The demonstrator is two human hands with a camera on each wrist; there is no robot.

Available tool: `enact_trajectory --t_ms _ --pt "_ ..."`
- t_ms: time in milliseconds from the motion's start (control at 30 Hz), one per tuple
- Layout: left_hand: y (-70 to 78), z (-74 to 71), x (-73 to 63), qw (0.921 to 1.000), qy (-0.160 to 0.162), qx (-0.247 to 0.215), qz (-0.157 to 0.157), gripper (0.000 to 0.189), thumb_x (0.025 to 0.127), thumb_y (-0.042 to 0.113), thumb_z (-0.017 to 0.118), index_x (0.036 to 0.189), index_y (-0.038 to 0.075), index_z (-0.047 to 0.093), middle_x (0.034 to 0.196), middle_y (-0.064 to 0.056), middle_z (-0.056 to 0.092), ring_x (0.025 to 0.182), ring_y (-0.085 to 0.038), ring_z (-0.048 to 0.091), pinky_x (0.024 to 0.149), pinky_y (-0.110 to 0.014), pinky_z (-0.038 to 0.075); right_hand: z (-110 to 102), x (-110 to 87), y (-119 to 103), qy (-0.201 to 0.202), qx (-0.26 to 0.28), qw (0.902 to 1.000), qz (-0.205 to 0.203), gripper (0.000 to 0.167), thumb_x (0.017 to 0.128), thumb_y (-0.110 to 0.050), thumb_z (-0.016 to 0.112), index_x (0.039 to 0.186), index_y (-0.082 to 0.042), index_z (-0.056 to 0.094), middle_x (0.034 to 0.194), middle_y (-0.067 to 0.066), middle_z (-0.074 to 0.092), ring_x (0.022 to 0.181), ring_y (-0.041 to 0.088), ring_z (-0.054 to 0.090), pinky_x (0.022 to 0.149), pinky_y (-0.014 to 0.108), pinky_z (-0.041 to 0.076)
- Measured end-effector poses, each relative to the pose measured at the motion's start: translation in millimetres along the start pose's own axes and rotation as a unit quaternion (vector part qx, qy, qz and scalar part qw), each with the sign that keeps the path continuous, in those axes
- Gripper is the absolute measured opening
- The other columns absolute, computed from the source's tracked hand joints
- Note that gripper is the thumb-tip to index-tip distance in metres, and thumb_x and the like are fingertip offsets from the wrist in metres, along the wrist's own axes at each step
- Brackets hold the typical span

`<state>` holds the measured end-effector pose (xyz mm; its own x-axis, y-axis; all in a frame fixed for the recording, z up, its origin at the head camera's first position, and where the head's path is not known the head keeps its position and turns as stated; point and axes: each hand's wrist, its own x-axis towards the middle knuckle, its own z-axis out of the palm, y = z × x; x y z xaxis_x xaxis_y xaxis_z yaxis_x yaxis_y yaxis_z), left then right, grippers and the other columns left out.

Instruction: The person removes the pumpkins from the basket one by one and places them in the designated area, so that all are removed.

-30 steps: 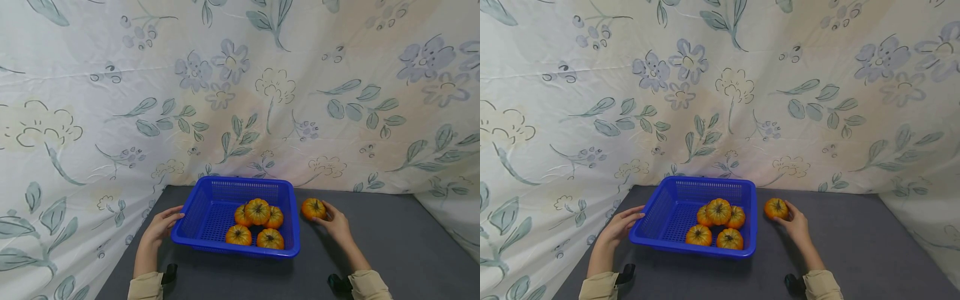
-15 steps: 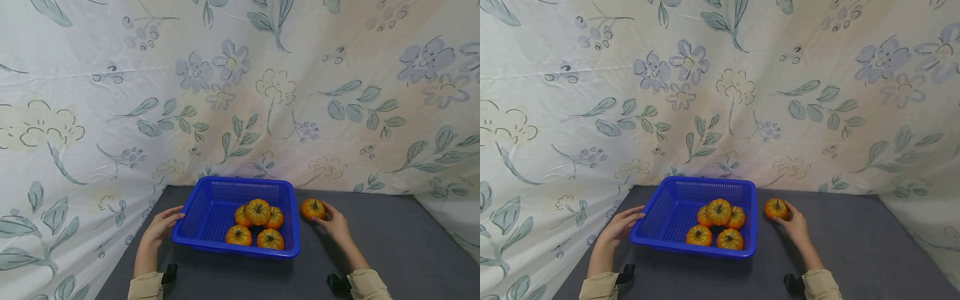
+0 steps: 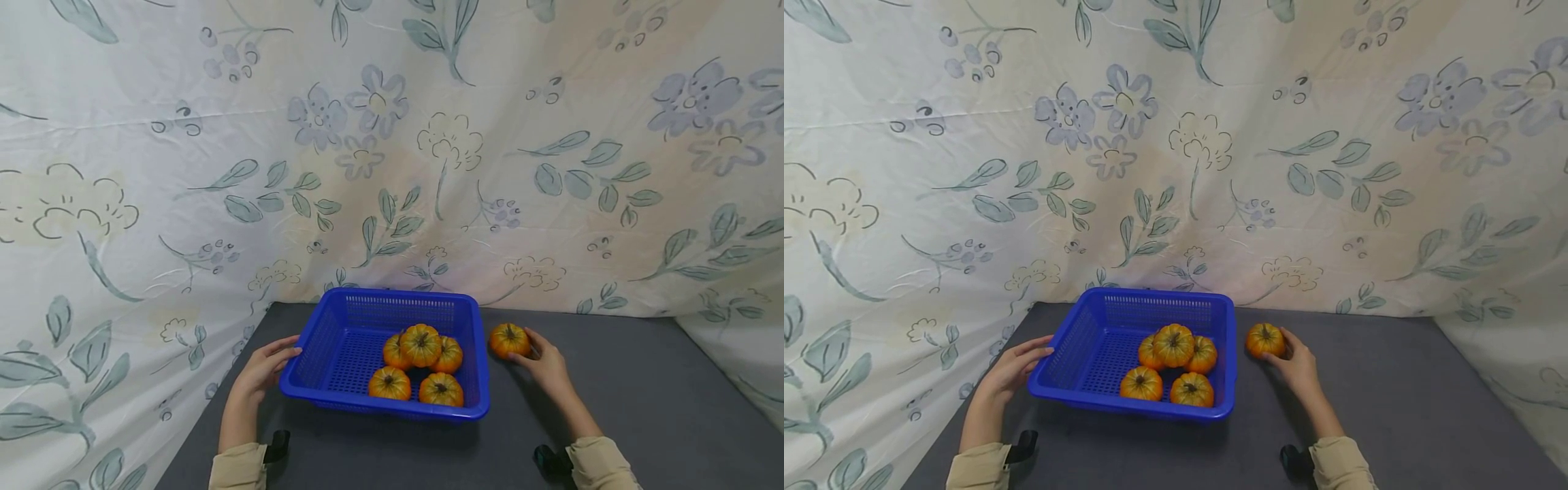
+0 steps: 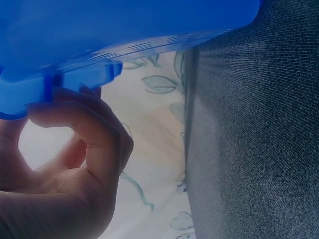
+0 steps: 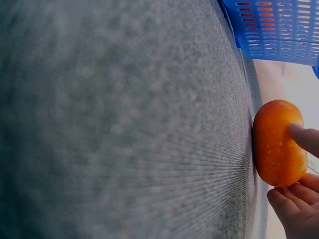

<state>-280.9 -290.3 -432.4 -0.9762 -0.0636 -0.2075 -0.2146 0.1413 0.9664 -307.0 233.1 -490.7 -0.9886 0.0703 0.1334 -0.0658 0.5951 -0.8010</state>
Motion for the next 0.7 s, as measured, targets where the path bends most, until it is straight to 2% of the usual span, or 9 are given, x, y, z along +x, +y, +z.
enact_trajectory --t_ms 200,367,533,700 --pt "-0.6 0.4 0.6 1.0 0.003 0.002 0.0 0.063 0.091 0.028 0.069 0.144 0.004 0.045 0.112 0.002 0.068 0.092 -0.01 0.068 0.077 -0.031 0.057 0.1 -1.3 -0.5 0.003 -0.016 0.9999 0.001 0.074 0.09 -0.02 0.071 0.147 0.009 0.033 0.146 0.034 0.037 0.132 0.048 0.043 0.102 0.054 0.043" --pt "-0.4 0.5 0.6 1.0 0.006 0.003 0.0 0.063 0.091 0.029 0.069 0.144 0.005 0.045 0.113 0.001 0.068 0.092 -0.01 0.068 0.077 -0.031 0.057 -2.1 -1.3 -6.4 0.006 -0.028 0.9996 0.006 0.076 0.091 -0.024 0.069 0.149 0.006 0.031 0.149 0.032 0.034 0.135 0.049 0.038 0.107 0.057 0.039" --pt "0.1 0.4 0.5 1.0 0.005 0.001 -0.001 0.063 0.091 0.028 0.069 0.144 0.004 0.045 0.11 0.003 0.069 0.091 -0.01 0.068 0.076 -0.031 0.057 -4.5 -2.2 -20.5 0.011 -0.019 0.9997 0.014 0.079 0.091 -0.03 0.069 0.151 0.0 0.029 0.153 0.03 0.03 0.139 0.048 0.034 0.11 0.058 0.034" --pt "0.3 0.5 -0.4 1.0 0.004 -0.003 -0.001 0.063 0.091 0.027 0.069 0.144 0.004 0.045 0.107 0.005 0.069 0.09 -0.009 0.068 0.077 -0.031 0.057 -5.1 -4.5 -41.2 0.023 -0.002 0.9997 0.002 0.079 0.09 -0.035 0.07 0.152 -0.005 0.031 0.155 0.028 0.028 0.14 0.048 0.031 0.111 0.061 0.03"
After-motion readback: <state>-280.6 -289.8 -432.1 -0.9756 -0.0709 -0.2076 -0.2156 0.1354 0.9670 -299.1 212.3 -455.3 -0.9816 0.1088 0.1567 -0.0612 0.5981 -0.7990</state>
